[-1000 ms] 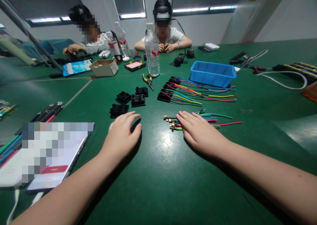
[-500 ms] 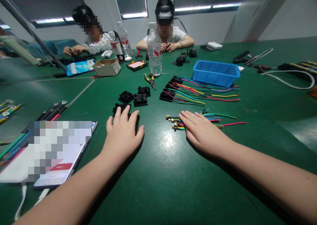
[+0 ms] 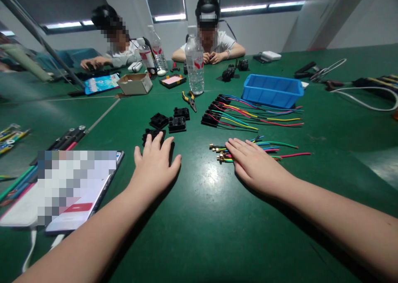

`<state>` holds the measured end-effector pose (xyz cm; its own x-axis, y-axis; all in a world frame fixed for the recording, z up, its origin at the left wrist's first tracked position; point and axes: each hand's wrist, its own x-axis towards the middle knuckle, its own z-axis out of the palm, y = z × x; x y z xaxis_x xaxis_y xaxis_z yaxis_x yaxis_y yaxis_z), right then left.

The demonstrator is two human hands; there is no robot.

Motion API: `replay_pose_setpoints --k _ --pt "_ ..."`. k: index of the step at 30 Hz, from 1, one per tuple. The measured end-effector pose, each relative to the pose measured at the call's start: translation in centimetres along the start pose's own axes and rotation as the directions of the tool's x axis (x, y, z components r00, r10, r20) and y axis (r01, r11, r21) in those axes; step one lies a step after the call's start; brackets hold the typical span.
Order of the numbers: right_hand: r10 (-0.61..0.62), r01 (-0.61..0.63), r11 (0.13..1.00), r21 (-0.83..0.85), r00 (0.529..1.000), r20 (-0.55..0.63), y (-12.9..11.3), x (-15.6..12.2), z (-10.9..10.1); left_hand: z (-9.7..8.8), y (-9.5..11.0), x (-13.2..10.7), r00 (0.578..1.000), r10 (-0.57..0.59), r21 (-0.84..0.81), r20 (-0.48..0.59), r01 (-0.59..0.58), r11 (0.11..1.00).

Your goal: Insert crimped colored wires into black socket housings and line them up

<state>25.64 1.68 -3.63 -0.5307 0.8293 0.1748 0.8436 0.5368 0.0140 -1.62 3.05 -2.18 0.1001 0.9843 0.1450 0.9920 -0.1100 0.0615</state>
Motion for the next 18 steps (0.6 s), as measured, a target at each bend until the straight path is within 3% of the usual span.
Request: replay_pose_setpoints --k 18 --pt "-0.001 0.001 1.0 0.004 1.0 -0.006 0.0 0.0 0.0 -1.4 0.7 -0.5 0.999 0.032 0.082 -0.015 -0.031 0.996"
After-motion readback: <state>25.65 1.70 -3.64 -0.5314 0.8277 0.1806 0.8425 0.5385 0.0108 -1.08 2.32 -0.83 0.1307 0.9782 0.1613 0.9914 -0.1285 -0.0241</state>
